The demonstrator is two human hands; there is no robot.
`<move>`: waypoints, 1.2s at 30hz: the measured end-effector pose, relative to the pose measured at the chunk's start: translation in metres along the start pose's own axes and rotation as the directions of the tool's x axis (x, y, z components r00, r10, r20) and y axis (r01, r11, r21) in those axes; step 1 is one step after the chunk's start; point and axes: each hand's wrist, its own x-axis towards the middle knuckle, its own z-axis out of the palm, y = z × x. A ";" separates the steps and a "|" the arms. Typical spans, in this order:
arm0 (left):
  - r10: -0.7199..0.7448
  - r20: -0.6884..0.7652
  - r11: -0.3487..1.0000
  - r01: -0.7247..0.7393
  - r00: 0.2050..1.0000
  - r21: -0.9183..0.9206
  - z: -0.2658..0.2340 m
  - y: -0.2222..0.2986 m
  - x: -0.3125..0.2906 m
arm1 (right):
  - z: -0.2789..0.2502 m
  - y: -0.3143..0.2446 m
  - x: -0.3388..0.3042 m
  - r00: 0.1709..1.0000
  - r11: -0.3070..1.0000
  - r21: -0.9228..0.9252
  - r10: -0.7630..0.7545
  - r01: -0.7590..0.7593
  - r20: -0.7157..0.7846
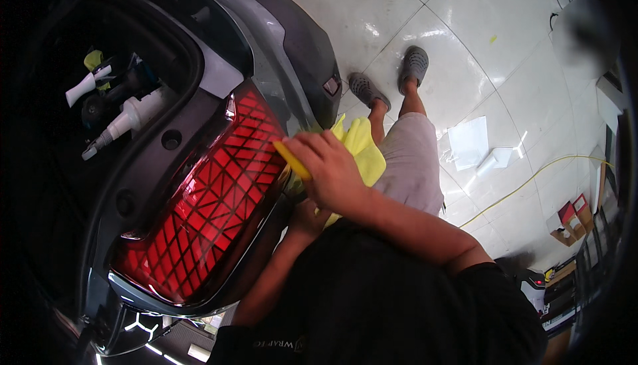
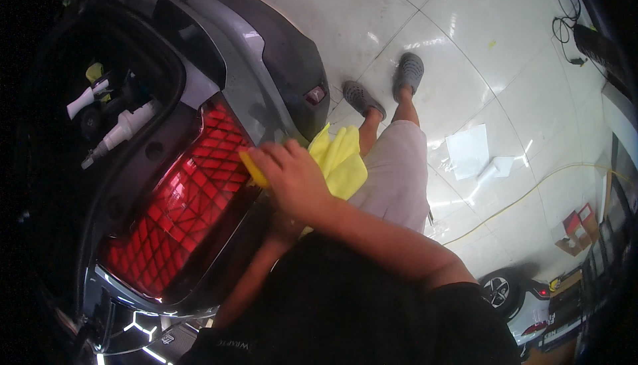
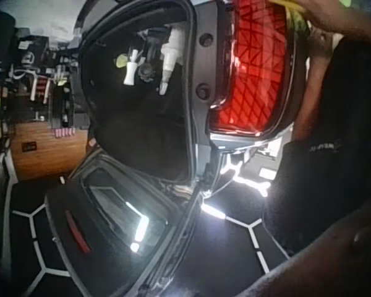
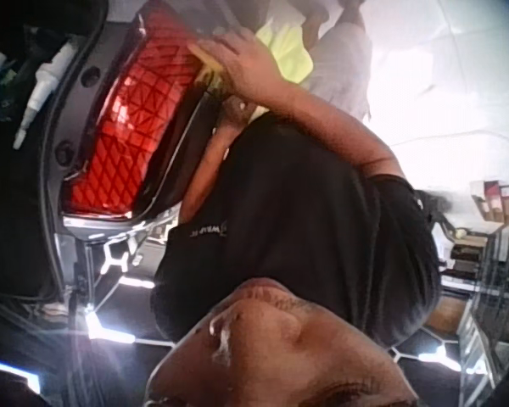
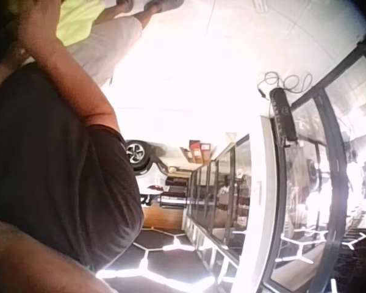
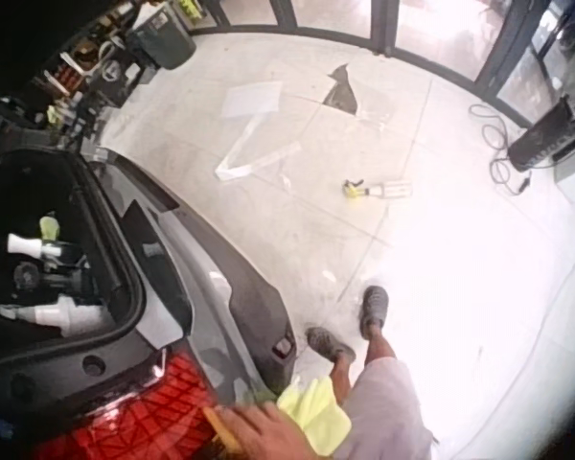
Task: The person applies a protective film to the rear bumper of a car. They use a squeegee to smooth the film, a knife to trim the edges, and a heat gun to conform the material to the curves. The person also wipes the surface with a cloth and uses a spray bottle.
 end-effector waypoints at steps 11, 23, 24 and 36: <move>0.030 0.097 0.987 -0.044 0.995 0.153 0.002 -0.009 0.003 | 0.003 0.006 0.013 0.998 0.997 0.053 0.063 -0.062 -0.023; 0.285 0.177 0.748 -0.334 0.942 0.574 -0.037 0.084 0.000 | -0.135 -0.037 0.004 0.938 0.689 0.668 -0.344 0.280 -0.038; 0.347 0.205 0.683 -0.396 0.915 0.614 -0.045 0.108 0.009 | -0.142 -0.052 -0.001 0.899 0.644 0.657 -0.420 0.392 -0.125; 0.326 -0.028 0.846 -0.278 0.945 0.454 -0.039 0.200 0.053 | -0.132 0.047 -0.011 0.974 0.650 0.729 0.088 -0.215 0.209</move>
